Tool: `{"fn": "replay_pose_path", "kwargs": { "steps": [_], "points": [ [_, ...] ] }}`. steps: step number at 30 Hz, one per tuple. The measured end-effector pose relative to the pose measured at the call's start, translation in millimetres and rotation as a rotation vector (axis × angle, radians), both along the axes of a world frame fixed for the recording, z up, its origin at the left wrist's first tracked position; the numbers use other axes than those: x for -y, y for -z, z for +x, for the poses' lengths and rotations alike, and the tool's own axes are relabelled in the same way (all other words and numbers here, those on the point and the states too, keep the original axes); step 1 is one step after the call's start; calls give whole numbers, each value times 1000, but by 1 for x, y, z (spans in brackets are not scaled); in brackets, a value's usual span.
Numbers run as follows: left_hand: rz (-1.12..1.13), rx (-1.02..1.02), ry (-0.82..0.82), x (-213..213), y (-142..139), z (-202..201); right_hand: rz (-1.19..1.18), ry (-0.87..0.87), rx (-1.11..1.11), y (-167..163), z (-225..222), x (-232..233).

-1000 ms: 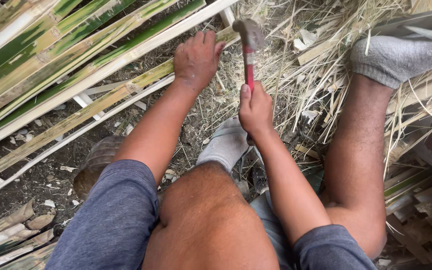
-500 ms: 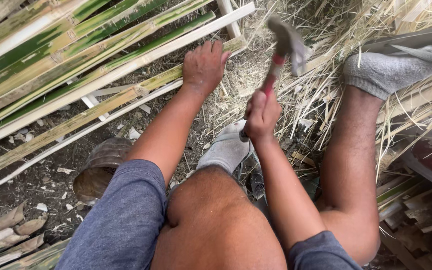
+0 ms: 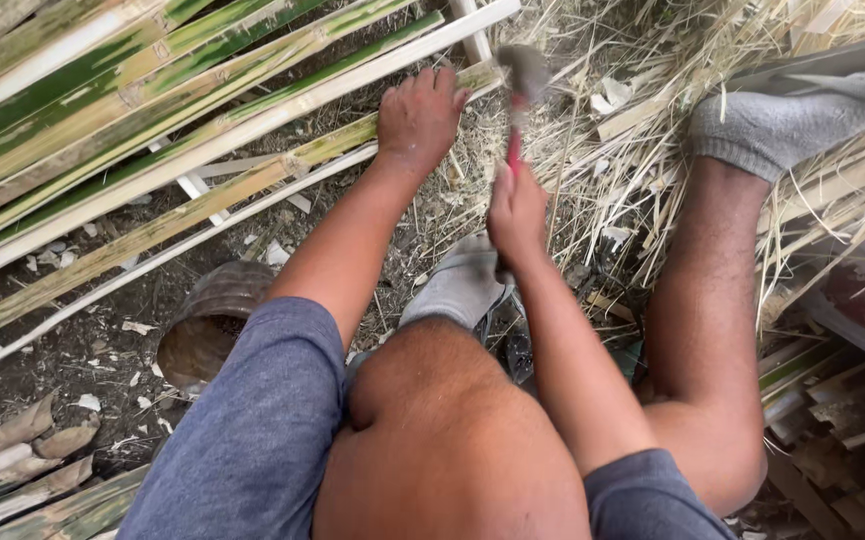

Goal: The person gathers bamboo strips and places them into a rectangular frame. They use a hammer to tap the strips into place, adjusting their positions to fit within the frame structure.

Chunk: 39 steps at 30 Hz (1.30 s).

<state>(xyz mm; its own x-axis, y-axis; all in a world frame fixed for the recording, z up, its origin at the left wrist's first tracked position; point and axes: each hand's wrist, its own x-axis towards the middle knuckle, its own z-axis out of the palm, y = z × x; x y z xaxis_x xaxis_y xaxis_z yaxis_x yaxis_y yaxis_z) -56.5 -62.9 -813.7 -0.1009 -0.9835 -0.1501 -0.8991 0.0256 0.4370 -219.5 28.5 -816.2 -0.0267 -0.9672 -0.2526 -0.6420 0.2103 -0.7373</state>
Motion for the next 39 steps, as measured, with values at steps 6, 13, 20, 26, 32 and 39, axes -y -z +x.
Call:
{"fn": "replay_pose_path", "kwargs": {
  "steps": [6,13,20,26,32,39],
  "points": [
    [-35,10,58,-25,-36,22,155,110,-216,-23,-3,21],
    [-41,30,-37,-145,-82,115,-46,-29,-491,-53,-31,-27],
    [86,219,-260,-177,-85,212,-92,-181,-386,-54,4,-51],
    [84,97,-234,-174,-56,254,-171,-336,-236,-35,63,-20],
    [79,-104,-265,-185,-10,264,-269,-437,-177,-4,102,22],
    [142,-146,-256,-194,9,271,-466,-561,-198,-1,146,76]
  ]
}}
